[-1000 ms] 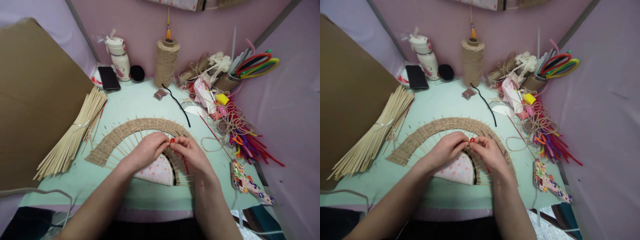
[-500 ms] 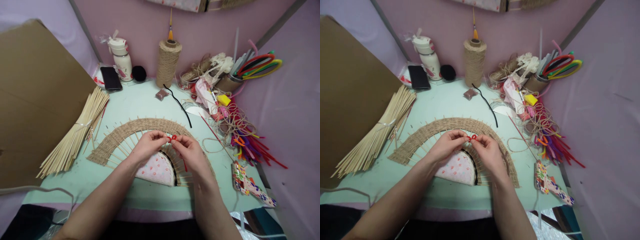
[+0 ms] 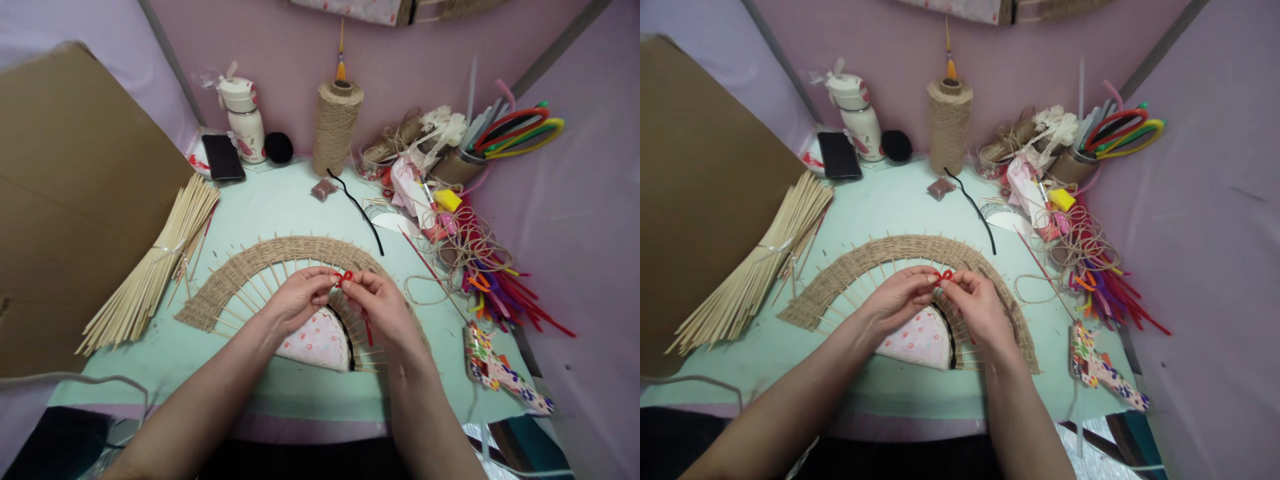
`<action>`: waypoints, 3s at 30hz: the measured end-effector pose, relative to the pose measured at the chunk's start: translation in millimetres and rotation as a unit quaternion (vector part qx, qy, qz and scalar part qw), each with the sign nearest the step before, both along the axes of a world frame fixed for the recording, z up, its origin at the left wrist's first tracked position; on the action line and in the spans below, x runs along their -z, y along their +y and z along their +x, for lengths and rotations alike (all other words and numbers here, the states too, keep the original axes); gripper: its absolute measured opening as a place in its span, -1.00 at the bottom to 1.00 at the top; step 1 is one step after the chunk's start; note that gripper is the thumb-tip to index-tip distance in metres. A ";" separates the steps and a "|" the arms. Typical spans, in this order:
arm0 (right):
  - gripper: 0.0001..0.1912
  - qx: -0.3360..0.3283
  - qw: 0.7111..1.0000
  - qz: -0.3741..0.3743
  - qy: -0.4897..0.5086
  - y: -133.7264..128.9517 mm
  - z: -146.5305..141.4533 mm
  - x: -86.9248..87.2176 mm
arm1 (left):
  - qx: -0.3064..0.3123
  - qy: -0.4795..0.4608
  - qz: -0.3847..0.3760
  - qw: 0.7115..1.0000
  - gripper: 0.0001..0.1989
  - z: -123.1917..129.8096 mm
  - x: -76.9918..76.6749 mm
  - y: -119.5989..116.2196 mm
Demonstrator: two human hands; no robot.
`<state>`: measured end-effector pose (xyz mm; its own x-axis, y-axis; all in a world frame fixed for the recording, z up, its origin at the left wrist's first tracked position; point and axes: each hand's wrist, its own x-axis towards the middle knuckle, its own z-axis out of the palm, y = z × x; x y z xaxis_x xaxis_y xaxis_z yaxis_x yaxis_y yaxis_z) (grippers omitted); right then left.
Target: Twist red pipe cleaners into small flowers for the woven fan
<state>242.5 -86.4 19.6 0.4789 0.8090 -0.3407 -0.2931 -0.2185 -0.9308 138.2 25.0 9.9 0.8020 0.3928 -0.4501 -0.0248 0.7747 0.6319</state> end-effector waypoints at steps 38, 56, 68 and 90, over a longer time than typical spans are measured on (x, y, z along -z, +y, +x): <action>-0.72 0.000 0.996 0.019 0.093 3.2 -5.2 -5.3 | 0.023 0.025 0.239 0.971 -0.80 -2.9 -7.5 -1.0; -0.78 0.090 0.995 0.040 0.028 8.4 -12.9 5.7 | -0.048 0.082 0.478 0.873 -0.92 -1.4 -8.5 -11.1; -0.84 0.116 0.990 0.025 -0.075 8.9 -6.3 8.6 | -0.004 0.099 0.380 0.920 -0.89 0.6 -8.9 -9.8; -0.79 0.086 0.996 -0.012 0.001 7.8 -7.3 6.2 | 0.001 0.091 0.282 0.955 -0.83 -1.2 -3.3 -7.4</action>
<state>235.1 -78.7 13.4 0.6097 0.7065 -0.3593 -0.3298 -0.1861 -0.9255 136.9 17.6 13.2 0.7321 0.6121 -0.2990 0.1262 0.3095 0.9425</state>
